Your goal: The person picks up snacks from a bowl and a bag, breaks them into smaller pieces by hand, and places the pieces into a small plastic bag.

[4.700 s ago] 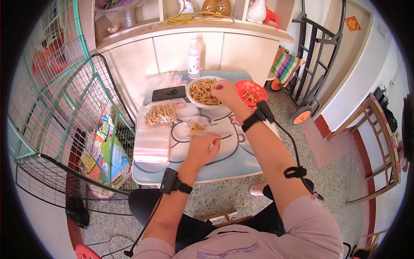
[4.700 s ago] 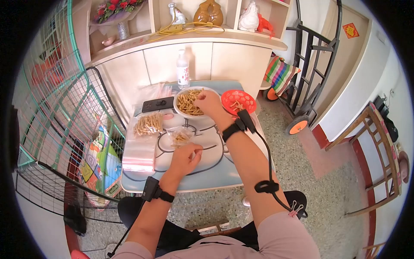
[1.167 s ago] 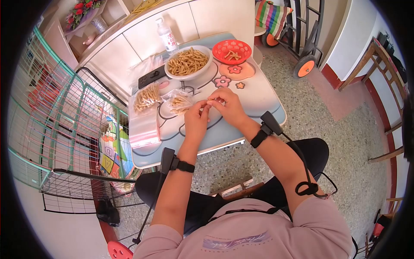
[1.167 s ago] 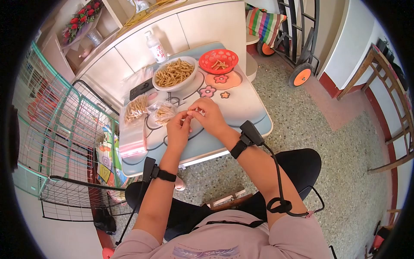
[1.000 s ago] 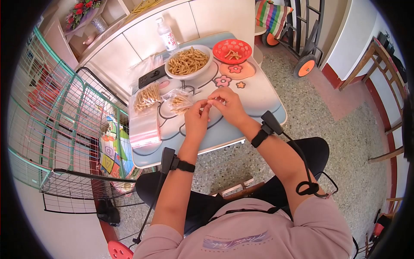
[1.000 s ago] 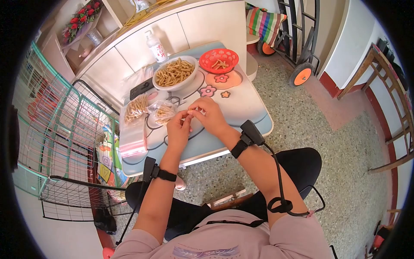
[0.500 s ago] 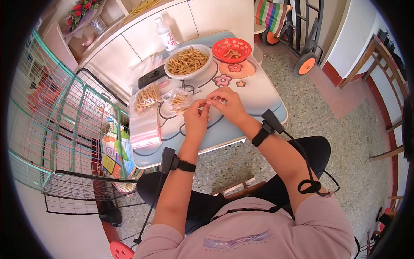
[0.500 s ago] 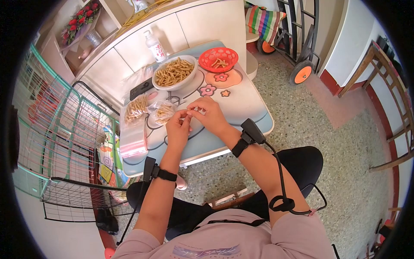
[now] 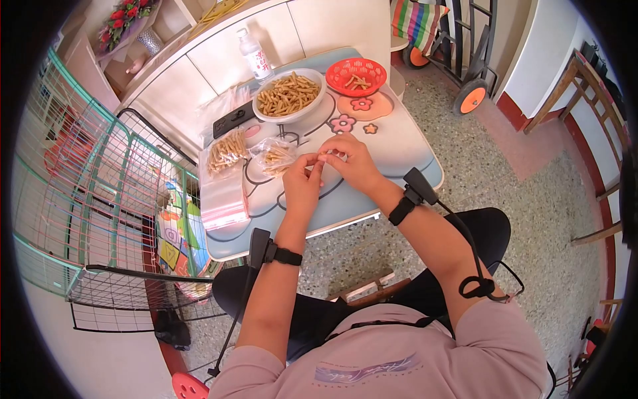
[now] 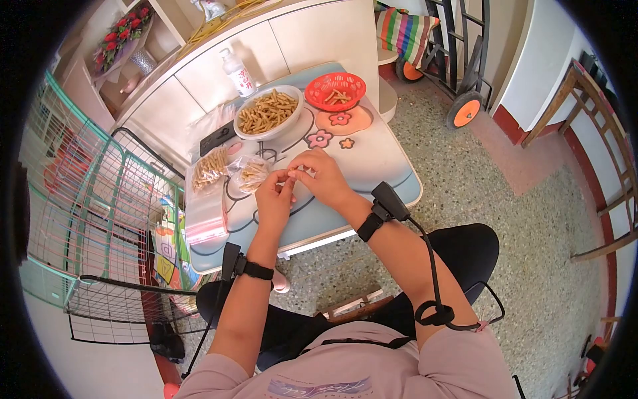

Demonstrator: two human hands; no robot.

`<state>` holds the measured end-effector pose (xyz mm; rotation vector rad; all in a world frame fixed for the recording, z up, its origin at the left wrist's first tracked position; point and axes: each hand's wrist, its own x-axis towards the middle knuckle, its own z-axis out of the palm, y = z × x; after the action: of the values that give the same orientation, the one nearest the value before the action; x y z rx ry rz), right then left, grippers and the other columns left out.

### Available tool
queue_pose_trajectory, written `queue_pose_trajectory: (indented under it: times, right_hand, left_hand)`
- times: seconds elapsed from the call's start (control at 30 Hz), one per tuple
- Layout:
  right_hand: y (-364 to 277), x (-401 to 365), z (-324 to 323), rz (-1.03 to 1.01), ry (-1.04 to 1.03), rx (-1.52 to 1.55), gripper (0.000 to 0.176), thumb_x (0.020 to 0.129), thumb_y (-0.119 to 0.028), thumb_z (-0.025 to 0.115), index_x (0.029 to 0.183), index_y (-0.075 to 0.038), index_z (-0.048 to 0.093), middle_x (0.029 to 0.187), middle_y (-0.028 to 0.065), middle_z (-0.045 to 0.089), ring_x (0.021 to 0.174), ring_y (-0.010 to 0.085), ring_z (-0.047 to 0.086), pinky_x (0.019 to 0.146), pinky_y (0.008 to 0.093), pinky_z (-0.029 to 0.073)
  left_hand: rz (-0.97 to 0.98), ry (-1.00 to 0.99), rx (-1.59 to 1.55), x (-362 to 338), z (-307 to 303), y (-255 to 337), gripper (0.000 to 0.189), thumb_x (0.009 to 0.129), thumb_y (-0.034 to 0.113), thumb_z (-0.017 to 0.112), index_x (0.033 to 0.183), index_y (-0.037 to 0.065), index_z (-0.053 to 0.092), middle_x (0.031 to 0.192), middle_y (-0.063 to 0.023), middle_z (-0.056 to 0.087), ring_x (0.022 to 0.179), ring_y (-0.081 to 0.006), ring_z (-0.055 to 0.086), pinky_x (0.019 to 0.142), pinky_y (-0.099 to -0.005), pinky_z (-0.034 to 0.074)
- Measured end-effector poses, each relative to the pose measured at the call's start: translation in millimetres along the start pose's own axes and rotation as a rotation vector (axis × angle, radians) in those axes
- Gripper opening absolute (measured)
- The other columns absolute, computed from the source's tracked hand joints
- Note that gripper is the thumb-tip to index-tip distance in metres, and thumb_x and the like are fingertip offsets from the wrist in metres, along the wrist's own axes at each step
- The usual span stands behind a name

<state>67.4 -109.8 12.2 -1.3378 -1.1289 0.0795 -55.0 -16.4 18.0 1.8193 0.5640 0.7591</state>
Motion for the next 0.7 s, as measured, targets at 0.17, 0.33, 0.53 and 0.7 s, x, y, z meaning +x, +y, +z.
queue_pose_trajectory:
  times: [0.17, 0.33, 0.53, 0.7]
  right_hand:
    - [-2.2, -0.2, -0.4, -0.006, 0.002, 0.008, 0.014, 0.081, -0.009, 0.075, 0.095, -0.007, 0.072, 0.090, 0.0036, 0.064, 0.082, 0.0150, 0.053, 0.072, 0.0276, 0.045]
    - [-3.0, -0.5, -0.7, -0.003, 0.010, 0.005, 0.014, 0.081, -0.010, 0.075, 0.095, -0.007, 0.072, 0.090, 0.0037, 0.064, 0.083, 0.0150, 0.055, 0.071, 0.0272, 0.046]
    - [-1.7, -0.3, -0.3, -0.024, 0.016, -0.015, 0.014, 0.081, -0.011, 0.076, 0.094, -0.007, 0.073, 0.089, 0.0041, 0.065, 0.083, 0.0153, 0.056, 0.070, 0.0269, 0.046]
    - [-0.1, -0.3, 0.2, -0.019, 0.017, -0.019, 0.013, 0.081, -0.011, 0.076, 0.093, -0.007, 0.072, 0.089, 0.0040, 0.065, 0.082, 0.0150, 0.055, 0.070, 0.0270, 0.046]
  left_hand:
    - [-0.006, 0.000, 0.000, -0.2, -0.3, 0.9, 0.013, 0.093, 0.009, 0.065, 0.102, -0.001, 0.067, 0.085, -0.0066, 0.070, 0.052, -0.0085, 0.058, 0.047, -0.0236, 0.044]
    - [0.008, -0.002, 0.001, 0.3, -0.2, -1.8, 0.013, 0.092, 0.007, 0.064, 0.102, -0.001, 0.066, 0.085, -0.0067, 0.070, 0.052, -0.0088, 0.059, 0.047, -0.0238, 0.044]
    - [0.016, 0.001, 0.006, -0.2, -0.4, -0.4, 0.012, 0.092, 0.007, 0.064, 0.102, 0.000, 0.066, 0.085, -0.0067, 0.070, 0.052, -0.0091, 0.059, 0.047, -0.0239, 0.044]
    - [0.007, 0.002, 0.006, 0.7, -0.4, -2.0, 0.012, 0.092, 0.007, 0.065, 0.101, 0.000, 0.066, 0.083, -0.0062, 0.070, 0.052, -0.0090, 0.059, 0.047, -0.0241, 0.044]
